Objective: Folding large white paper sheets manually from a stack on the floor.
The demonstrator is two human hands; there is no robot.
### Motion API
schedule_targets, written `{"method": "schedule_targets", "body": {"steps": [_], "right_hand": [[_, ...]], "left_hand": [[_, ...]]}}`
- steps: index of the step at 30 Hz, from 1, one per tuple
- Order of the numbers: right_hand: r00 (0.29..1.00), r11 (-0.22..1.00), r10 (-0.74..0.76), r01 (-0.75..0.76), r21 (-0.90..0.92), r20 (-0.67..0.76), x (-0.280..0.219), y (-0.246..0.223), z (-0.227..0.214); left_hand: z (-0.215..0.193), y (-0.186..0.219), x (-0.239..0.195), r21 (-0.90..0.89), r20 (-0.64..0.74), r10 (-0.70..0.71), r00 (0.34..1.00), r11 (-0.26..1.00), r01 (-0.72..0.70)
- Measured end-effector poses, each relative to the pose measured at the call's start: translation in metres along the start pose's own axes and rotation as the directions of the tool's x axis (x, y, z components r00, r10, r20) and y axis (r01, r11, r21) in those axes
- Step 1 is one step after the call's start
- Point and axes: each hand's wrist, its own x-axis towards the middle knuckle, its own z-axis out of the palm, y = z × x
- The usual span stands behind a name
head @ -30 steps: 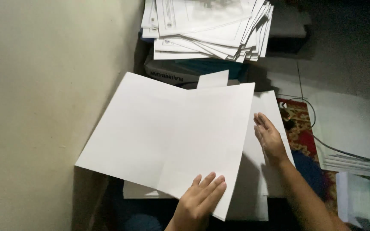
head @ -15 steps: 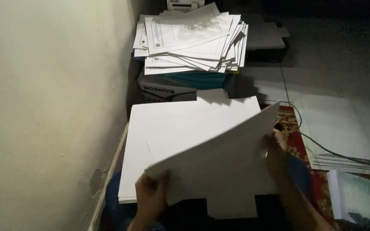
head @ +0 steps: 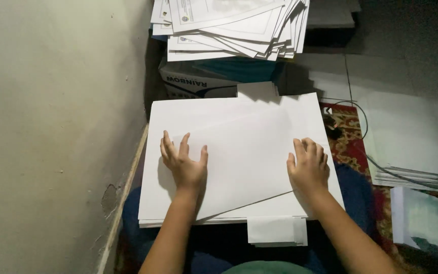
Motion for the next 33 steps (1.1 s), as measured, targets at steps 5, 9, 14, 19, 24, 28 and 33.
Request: {"method": "schedule_targets", "body": {"steps": [5,9,14,19,24,28,33], "right_hand": [[0.968,0.969,-0.233,0.240,-0.066,0.089,0.011,-0.034,0.025],[0.831,0.836,-0.541,0.548,-0.023,0.125,0.013,-0.111,0.033],[0.793,0.797,-0.602,0.590,0.130,0.096,0.029,-0.143,0.045],[0.909,0.902,-0.411,0.396,0.173,0.065,0.080,-0.087,0.073],[0.951,0.986,-0.088,0.042,0.159,0.295,0.092,-0.048,0.003],[0.943,0.992,-0.060,0.020,0.126,0.327,0.076,-0.013,0.015],[0.923,0.996,-0.083,0.069,0.051,0.376,0.035,0.004,-0.002]], "left_hand": [[-0.004,0.010,-0.002,0.144,0.225,0.205,0.953,0.960,-0.240],[-0.010,0.020,0.003,0.206,0.340,0.252,0.906,0.920,-0.333],[-0.010,0.020,0.000,0.263,0.382,0.228,0.895,0.902,-0.342],[-0.015,0.029,0.005,0.225,0.395,0.160,0.905,0.938,-0.264],[-0.015,0.029,0.005,0.263,0.404,0.074,0.912,0.945,-0.194],[-0.016,0.031,0.005,0.271,0.392,0.043,0.919,0.949,-0.160],[-0.015,0.028,0.000,0.281,0.342,0.012,0.940,0.953,-0.114]]}}
